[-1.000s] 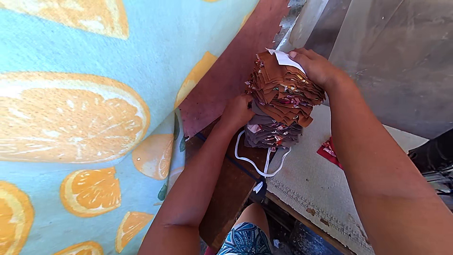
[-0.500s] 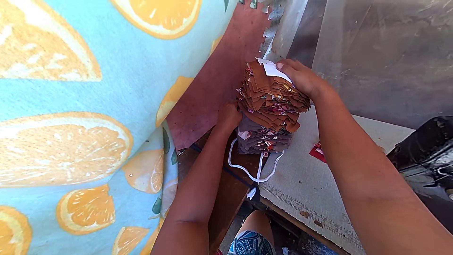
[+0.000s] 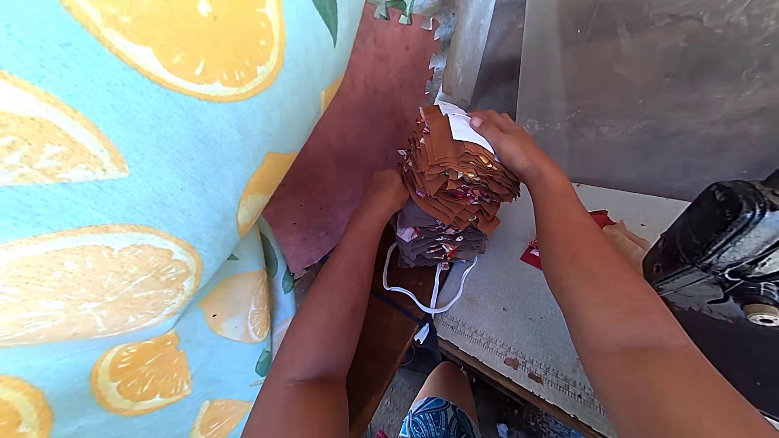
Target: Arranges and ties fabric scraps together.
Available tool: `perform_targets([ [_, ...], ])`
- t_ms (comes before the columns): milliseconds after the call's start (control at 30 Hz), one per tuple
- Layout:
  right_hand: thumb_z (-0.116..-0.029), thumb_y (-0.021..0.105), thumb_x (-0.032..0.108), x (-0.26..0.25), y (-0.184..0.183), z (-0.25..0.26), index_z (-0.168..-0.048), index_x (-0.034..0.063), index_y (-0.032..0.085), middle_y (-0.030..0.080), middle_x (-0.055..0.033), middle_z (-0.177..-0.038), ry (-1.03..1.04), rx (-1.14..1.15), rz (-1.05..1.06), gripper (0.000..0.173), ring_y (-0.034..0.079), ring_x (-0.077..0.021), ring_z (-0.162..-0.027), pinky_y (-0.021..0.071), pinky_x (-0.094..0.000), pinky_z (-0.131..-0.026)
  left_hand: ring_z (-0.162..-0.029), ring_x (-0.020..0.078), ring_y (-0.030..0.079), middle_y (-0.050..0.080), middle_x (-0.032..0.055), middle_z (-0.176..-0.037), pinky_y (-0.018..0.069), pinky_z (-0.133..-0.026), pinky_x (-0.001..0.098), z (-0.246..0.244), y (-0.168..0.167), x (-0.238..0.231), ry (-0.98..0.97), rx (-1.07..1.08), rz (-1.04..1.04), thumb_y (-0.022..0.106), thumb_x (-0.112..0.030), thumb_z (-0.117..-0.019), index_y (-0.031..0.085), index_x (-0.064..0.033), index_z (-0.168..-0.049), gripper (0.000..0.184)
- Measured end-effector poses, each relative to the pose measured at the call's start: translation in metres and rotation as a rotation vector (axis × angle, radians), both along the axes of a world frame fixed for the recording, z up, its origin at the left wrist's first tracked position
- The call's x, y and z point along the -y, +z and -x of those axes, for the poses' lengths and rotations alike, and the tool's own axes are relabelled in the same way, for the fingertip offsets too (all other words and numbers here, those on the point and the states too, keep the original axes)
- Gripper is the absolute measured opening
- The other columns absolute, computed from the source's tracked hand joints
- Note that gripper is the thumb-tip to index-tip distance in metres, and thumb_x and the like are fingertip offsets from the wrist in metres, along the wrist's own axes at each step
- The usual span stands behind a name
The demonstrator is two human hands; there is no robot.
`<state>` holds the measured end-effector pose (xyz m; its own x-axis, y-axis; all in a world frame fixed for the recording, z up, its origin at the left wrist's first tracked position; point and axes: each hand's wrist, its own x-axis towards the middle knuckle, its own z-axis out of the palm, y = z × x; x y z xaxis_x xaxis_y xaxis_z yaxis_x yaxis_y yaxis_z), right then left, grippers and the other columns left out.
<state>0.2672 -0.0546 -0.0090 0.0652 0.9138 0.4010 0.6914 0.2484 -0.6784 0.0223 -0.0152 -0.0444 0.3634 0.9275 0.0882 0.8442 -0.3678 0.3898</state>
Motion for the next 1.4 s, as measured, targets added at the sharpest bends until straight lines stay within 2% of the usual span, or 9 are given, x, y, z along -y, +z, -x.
perform_targets([
  [100, -0.1071, 0.041, 0.052, -0.001, 0.002, 0.003, -0.147, 0.0182, 0.056, 0.048, -0.0203, -0.152, 0.006, 0.022, 0.003, 0.055, 0.043, -0.0366, -0.142, 0.0347, -0.0600, -0.114, -0.104, 0.0418, 0.065, 0.068, 0.0269, -0.104, 0.0481, -0.090, 0.0624, 0.001, 0.005, 0.002, -0.020, 0.076, 0.064, 0.055, -0.014, -0.1028, 0.068, 0.0060, -0.106, 0.024],
  [367, -0.1070, 0.040, 0.053, -0.003, -0.005, -0.009, -0.147, 0.0173, 0.056, 0.048, -0.0201, -0.152, 0.013, -0.049, 0.002, 0.056, 0.042, -0.0358, -0.143, 0.0341, -0.0583, -0.115, -0.108, 0.0371, 0.065, 0.068, 0.0234, -0.112, 0.0488, -0.093, 0.0597, -0.005, -0.008, -0.008, -0.038, 0.323, 0.120, 0.055, -0.010, -0.1008, 0.066, 0.0016, -0.122, 0.026],
  [567, -0.1066, 0.039, 0.054, 0.000, -0.013, -0.019, -0.146, 0.0172, 0.056, 0.048, -0.0186, -0.153, 0.016, -0.105, -0.009, 0.057, 0.042, -0.0348, -0.144, 0.0335, -0.0575, -0.117, -0.099, 0.0230, 0.068, 0.071, 0.0152, -0.110, 0.0536, -0.091, 0.0452, -0.004, -0.027, -0.021, 0.004, 0.611, 0.137, 0.057, 0.000, -0.0985, 0.065, -0.0002, -0.125, 0.028],
  [700, -0.1075, 0.040, 0.051, 0.002, -0.013, -0.019, -0.147, 0.0159, 0.056, 0.048, -0.0198, -0.153, 0.010, -0.096, -0.025, 0.056, 0.042, -0.0361, -0.144, 0.0328, -0.0579, -0.117, -0.100, 0.0371, 0.065, 0.068, 0.0224, -0.103, 0.0487, -0.088, 0.0602, -0.012, -0.022, -0.019, 0.091, 0.389, 0.073, 0.061, -0.012, -0.0984, 0.066, 0.0019, -0.113, 0.021],
  [867, -0.1081, 0.039, 0.050, 0.004, -0.017, -0.023, -0.149, 0.0152, 0.055, 0.047, -0.0199, -0.154, 0.011, -0.119, -0.038, 0.055, 0.040, -0.0356, -0.146, 0.0317, -0.0559, -0.119, -0.123, 0.0454, 0.059, 0.064, 0.0306, -0.123, 0.0425, -0.101, 0.0660, -0.019, -0.006, -0.006, 0.034, 0.073, 0.095, 0.047, -0.028, -0.1084, 0.065, 0.0072, -0.120, 0.041],
  [1000, -0.1077, 0.040, 0.050, 0.008, -0.025, -0.030, -0.148, 0.0158, 0.056, 0.048, -0.0188, -0.154, 0.003, -0.193, -0.063, 0.055, 0.041, -0.0338, -0.145, 0.0330, -0.0542, -0.118, -0.133, 0.0439, 0.050, 0.057, 0.0285, -0.136, 0.0381, -0.108, 0.0633, -0.023, -0.015, -0.012, -0.011, 0.035, -0.013, 0.050, -0.025, -0.1066, 0.064, 0.0033, -0.128, 0.039],
  [1167, -0.1052, 0.043, 0.049, 0.013, -0.048, -0.039, -0.144, 0.0152, 0.059, 0.051, -0.0146, -0.151, 0.014, -0.382, -0.190, 0.054, 0.045, -0.0266, -0.142, 0.0373, -0.0473, -0.117, -0.134, 0.0421, 0.048, 0.058, 0.0239, -0.136, 0.0341, -0.108, 0.0648, -0.028, -0.007, -0.011, -0.085, 0.053, -0.086, 0.046, -0.025, -0.1075, 0.069, -0.0014, -0.124, 0.037],
  [1300, -0.1056, 0.040, 0.045, 0.017, -0.068, -0.049, -0.146, 0.0096, 0.056, 0.052, -0.0129, -0.150, 0.074, -0.532, -0.295, 0.055, 0.048, -0.0202, -0.140, 0.0401, -0.0399, -0.116, -0.137, 0.0414, 0.044, 0.059, 0.0195, -0.139, 0.0300, -0.107, 0.0681, -0.035, 0.009, -0.002, -0.141, 0.037, -0.084, 0.038, -0.025, -0.1104, 0.069, -0.0039, -0.128, 0.041],
  [1400, -0.1075, 0.037, 0.038, 0.023, -0.082, -0.053, -0.146, 0.0039, 0.050, 0.054, -0.0106, -0.145, 0.133, -0.700, -0.352, 0.053, 0.055, -0.0135, -0.131, 0.0467, -0.0335, -0.110, -0.140, 0.0418, 0.043, 0.056, 0.0173, -0.146, 0.0292, -0.109, 0.0685, -0.041, 0.015, 0.001, -0.198, -0.001, -0.096, 0.040, -0.016, -0.1087, 0.066, -0.0059, -0.135, 0.038],
])
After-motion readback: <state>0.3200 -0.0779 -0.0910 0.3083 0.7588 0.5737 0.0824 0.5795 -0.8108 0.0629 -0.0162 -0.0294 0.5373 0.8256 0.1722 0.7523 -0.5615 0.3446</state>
